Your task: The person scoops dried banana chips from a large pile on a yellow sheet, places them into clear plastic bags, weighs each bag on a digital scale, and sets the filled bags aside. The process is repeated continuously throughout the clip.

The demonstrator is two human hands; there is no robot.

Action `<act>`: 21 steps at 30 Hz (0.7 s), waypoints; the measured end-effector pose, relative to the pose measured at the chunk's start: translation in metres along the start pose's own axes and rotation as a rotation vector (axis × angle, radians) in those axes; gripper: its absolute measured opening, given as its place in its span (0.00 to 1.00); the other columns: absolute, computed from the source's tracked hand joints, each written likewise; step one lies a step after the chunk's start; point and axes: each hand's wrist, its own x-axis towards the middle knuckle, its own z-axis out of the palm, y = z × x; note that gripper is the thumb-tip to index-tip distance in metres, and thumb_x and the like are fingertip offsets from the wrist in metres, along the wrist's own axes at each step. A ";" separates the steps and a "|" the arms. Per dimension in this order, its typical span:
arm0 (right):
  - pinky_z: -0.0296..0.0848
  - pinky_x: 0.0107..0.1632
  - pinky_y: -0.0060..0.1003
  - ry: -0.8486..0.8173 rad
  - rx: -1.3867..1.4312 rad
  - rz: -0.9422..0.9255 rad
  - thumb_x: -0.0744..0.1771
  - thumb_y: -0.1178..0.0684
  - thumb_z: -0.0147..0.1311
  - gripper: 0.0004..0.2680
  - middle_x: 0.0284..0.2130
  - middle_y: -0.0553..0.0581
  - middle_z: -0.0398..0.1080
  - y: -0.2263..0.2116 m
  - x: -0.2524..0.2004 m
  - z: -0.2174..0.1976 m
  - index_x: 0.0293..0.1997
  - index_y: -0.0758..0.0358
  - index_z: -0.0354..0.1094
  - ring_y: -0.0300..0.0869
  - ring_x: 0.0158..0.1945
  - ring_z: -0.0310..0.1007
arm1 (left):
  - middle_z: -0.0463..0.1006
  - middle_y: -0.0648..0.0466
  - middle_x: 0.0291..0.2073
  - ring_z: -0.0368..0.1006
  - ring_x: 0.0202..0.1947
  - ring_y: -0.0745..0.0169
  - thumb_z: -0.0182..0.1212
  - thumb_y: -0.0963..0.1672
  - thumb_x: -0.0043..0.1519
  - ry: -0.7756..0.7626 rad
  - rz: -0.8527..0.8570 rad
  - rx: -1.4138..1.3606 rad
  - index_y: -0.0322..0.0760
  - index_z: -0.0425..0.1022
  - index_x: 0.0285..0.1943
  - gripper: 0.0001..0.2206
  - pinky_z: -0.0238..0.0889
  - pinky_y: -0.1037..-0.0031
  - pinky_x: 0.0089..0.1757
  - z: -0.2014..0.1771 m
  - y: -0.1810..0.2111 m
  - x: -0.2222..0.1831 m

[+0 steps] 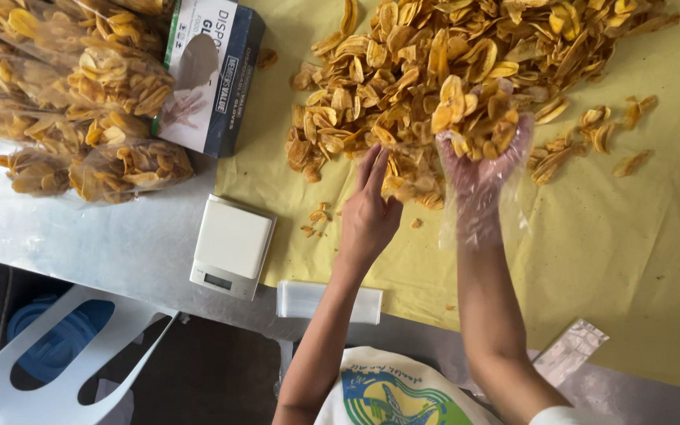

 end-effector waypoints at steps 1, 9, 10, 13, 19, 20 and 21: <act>0.82 0.52 0.48 0.027 -0.049 -0.034 0.68 0.38 0.53 0.24 0.51 0.64 0.73 0.004 -0.020 0.016 0.68 0.62 0.62 0.53 0.51 0.76 | 0.62 0.46 0.73 0.79 0.30 0.51 0.57 0.35 0.53 0.011 0.033 0.004 0.37 0.62 0.74 0.34 0.73 0.66 0.35 0.003 -0.002 0.001; 0.68 0.72 0.47 -0.092 -1.345 -0.643 0.71 0.36 0.57 0.21 0.66 0.61 0.63 0.069 -0.066 0.041 0.68 0.59 0.63 0.48 0.72 0.62 | 0.63 0.46 0.72 0.78 0.39 0.42 0.57 0.35 0.53 0.065 0.065 0.006 0.36 0.62 0.73 0.33 0.72 0.61 0.39 0.013 -0.020 0.000; 0.71 0.70 0.48 -0.129 -1.423 -0.539 0.70 0.35 0.57 0.22 0.67 0.61 0.62 0.067 -0.076 0.038 0.66 0.58 0.64 0.49 0.73 0.62 | 0.64 0.47 0.72 0.79 0.42 0.44 0.55 0.35 0.53 0.086 0.097 0.015 0.37 0.62 0.73 0.33 0.73 0.62 0.40 0.013 -0.023 -0.003; 0.67 0.74 0.50 -0.211 -1.663 -0.483 0.70 0.32 0.52 0.24 0.69 0.61 0.61 0.045 -0.088 0.021 0.69 0.55 0.61 0.51 0.75 0.61 | 0.64 0.47 0.72 0.79 0.41 0.45 0.55 0.34 0.51 0.065 0.090 0.015 0.37 0.61 0.73 0.35 0.74 0.62 0.40 0.007 -0.022 -0.002; 0.67 0.65 0.55 0.570 -0.988 0.058 0.67 0.35 0.50 0.26 0.63 0.66 0.64 -0.023 -0.157 -0.063 0.68 0.61 0.55 0.58 0.67 0.65 | 0.67 0.53 0.71 0.82 0.42 0.52 0.52 0.34 0.51 0.068 0.073 0.047 0.41 0.64 0.73 0.35 0.74 0.67 0.35 -0.045 0.011 -0.027; 0.69 0.63 0.59 0.696 -0.866 0.206 0.67 0.38 0.49 0.25 0.61 0.70 0.67 -0.030 -0.174 -0.084 0.66 0.65 0.55 0.60 0.65 0.66 | 0.68 0.55 0.70 0.83 0.42 0.55 0.51 0.34 0.52 0.075 0.026 0.042 0.43 0.66 0.73 0.34 0.74 0.70 0.33 -0.053 0.017 -0.034; 0.67 0.67 0.58 0.378 -0.390 0.410 0.71 0.39 0.48 0.24 0.64 0.72 0.65 -0.024 -0.181 -0.108 0.68 0.69 0.54 0.60 0.68 0.65 | 0.67 0.54 0.71 0.82 0.40 0.52 0.52 0.34 0.52 0.029 -0.001 0.081 0.41 0.64 0.73 0.34 0.74 0.68 0.34 -0.057 0.016 -0.026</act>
